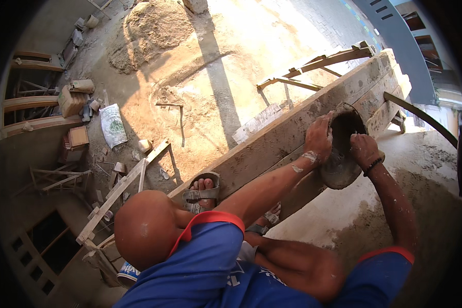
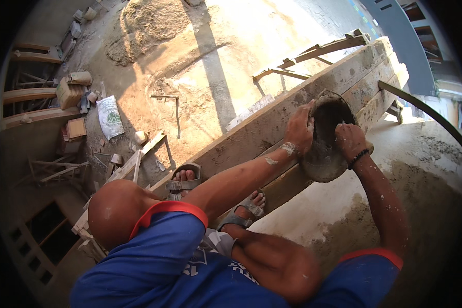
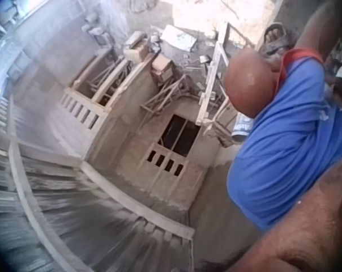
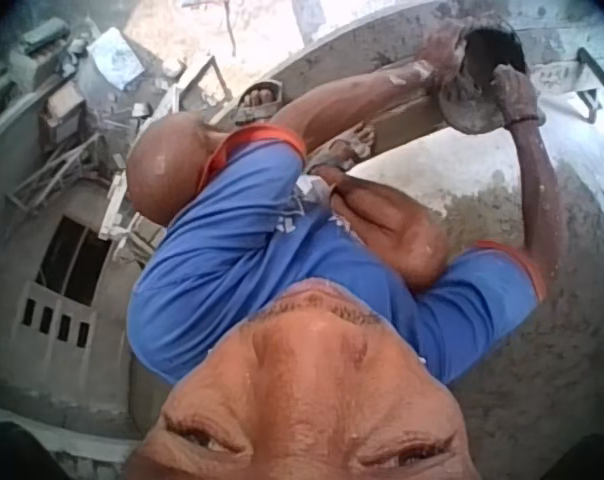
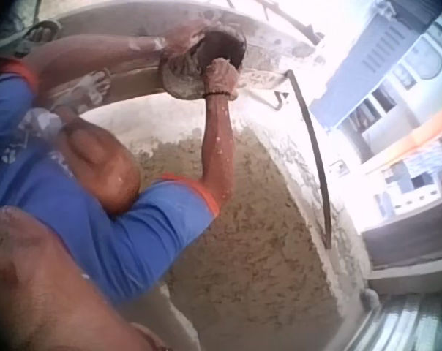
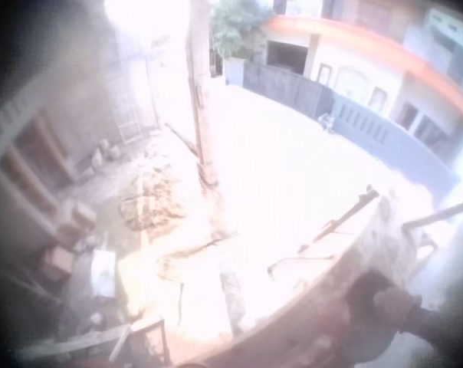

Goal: The person uses a wooden straightedge to level wet plaster on a wall and then uses a trowel to scoop mortar from a bucket and apply it to fill gaps in the wall surface.

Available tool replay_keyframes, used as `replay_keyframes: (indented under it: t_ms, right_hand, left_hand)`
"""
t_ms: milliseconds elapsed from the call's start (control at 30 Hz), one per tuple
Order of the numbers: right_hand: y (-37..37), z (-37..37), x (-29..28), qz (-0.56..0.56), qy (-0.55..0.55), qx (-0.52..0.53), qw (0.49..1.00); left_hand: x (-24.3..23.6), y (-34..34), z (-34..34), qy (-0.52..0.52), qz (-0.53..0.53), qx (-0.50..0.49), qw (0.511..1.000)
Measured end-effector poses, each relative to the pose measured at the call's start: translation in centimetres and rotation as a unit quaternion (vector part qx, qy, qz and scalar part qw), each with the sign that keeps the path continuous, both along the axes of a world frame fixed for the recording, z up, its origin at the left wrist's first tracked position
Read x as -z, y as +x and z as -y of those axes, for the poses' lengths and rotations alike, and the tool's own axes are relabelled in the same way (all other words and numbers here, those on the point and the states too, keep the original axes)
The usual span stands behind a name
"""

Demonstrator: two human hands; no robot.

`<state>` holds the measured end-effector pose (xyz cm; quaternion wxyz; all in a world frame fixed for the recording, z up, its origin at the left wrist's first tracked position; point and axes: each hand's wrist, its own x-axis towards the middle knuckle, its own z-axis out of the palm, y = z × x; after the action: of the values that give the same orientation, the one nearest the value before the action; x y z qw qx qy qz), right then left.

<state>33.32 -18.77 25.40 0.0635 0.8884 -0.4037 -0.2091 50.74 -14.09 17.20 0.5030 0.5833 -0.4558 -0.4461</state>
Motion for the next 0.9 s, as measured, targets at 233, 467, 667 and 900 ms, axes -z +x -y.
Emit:
replay_keyframes:
  t_ms: [233,467,667,900]
  right_hand:
    - [0.6,0.6,-3.0,-0.167,0.258,0.099,0.947]
    - [0.4,-3.1,-3.7,0.092,0.466,0.347,0.809]
    - [0.6,-6.5,-1.4,0.331,0.460,0.577,0.588]
    - [-0.8,-9.0,-3.3,0.403,0.346,0.581,0.617]
  left_hand:
    - [-0.1,0.4,-0.2,-0.002,0.009,-0.009,1.000]
    - [0.0,-0.2,-0.1,-0.044,0.009,-0.019,0.999]
    - [-0.4,1.0,0.0,0.001,0.020,0.003,1.000]
    - [-0.6,0.7,0.1,0.026,0.048,0.028,0.998]
